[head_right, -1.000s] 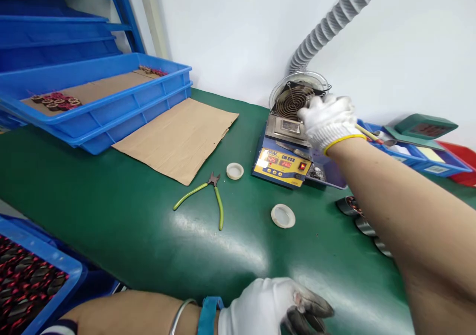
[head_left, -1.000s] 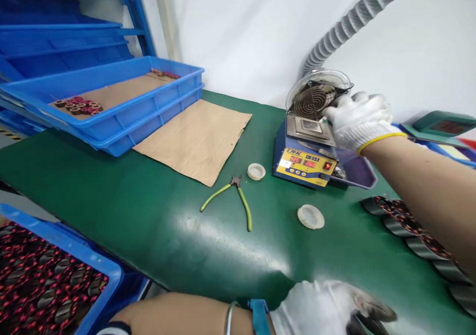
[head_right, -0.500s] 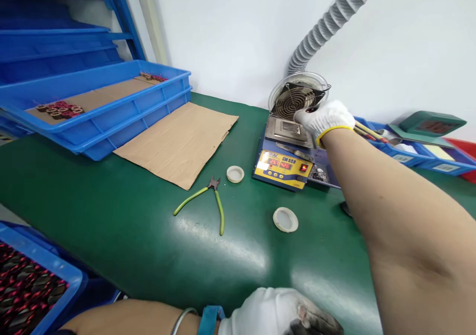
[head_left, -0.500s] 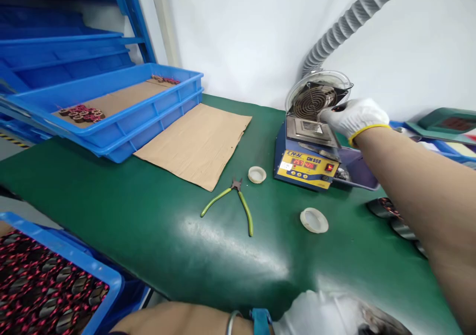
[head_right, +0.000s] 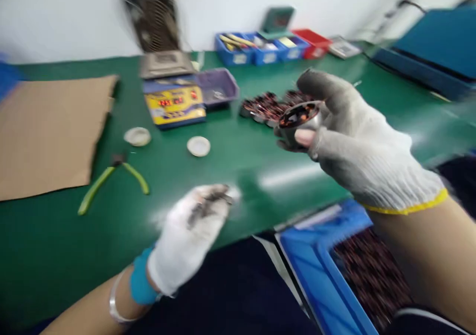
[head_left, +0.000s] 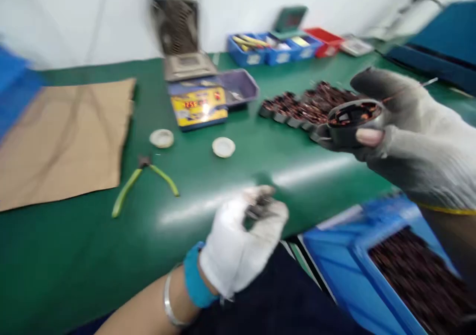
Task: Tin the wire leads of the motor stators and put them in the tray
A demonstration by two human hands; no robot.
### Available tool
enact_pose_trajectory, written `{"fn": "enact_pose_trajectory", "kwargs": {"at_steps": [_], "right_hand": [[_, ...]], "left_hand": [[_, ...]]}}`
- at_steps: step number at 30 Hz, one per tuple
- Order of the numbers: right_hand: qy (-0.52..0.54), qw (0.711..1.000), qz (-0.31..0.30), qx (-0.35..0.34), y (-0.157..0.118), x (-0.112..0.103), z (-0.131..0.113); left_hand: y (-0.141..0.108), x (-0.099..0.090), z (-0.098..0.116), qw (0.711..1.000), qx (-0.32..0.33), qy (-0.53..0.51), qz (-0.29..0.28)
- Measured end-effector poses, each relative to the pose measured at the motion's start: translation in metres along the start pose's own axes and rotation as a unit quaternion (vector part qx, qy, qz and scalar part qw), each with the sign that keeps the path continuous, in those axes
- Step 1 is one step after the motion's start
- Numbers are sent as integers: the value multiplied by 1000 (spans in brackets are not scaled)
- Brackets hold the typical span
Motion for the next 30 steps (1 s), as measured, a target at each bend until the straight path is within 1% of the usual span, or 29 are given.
{"fn": "enact_pose_trajectory", "kwargs": {"at_steps": [1, 2, 3, 4, 5, 6, 7, 8, 10, 12, 14, 16, 18, 21, 23, 25, 27, 28, 29, 30], "right_hand": [[45, 998, -18, 42, -23, -18, 26], [54, 995, -9, 77, -46, -38, 53], [14, 994, 23, 106, -70, -62, 80], [-71, 987, 69, 126, -95, -86, 104], [-170, 970, 116, 130, -122, -107, 124], [-268, 947, 122, 126, -146, -118, 143], [-343, 925, 115, 114, -169, -122, 160], [-356, 921, 111, 109, -190, -123, 178], [-365, 922, 72, 102, -218, -112, 210], [-365, 927, 21, 85, -230, -90, 233], [-375, 925, -25, 55, -227, -67, 245], [-392, 918, -48, 20, -217, -53, 251], [-416, 908, -44, -13, -207, -46, 253], [-446, 893, 3, -61, -202, -50, 250], [-448, 887, 49, -102, -203, -60, 241], [-431, 885, 101, -146, -198, -75, 225], [-404, 884, 155, -177, -182, -92, 200], [-389, 886, 179, -178, -168, -100, 186], [-369, 888, 196, -194, -151, -102, 169], [-353, 897, 179, -196, -129, -98, 154]], "left_hand": [[-1, 1, 0, 1000, -6, 9, -14], [-1, 0, 2, 1000, 6, 23, -14], [0, -3, 8, 998, 39, 46, -4], [0, -4, 11, 996, 64, 64, -1], [0, -4, 15, 993, 91, 77, 0], [0, -4, 17, 990, 111, 84, -2], [0, -4, 19, 989, 122, 88, -3], [0, -5, 19, 988, 124, 90, -4], [3, -9, 16, 989, 109, 95, 8], [7, -15, 12, 991, 90, 98, 26], [13, -18, 7, 991, 83, 95, 36], [19, -19, 3, 991, 86, 99, 36], [23, -20, 0, 989, 94, 114, 33], [24, -20, -3, 985, 102, 139, 27], [24, -17, -6, 984, 96, 149, 13], [23, -13, -10, 986, 81, 147, -4], [21, -9, -13, 988, 65, 138, -14], [21, -7, -14, 989, 58, 136, -18], [20, -6, -15, 989, 54, 137, -20], [20, -5, -16, 988, 52, 142, -23]]}}
Point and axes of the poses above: each hand's wrist, its own y-axis towards the middle knuckle, its own x-axis out of the palm, z = x × y, the point moved 9 cm from there along y, towards the middle knuckle, and after that the axes turned 11 degrees about x, right-handed, at the moved point
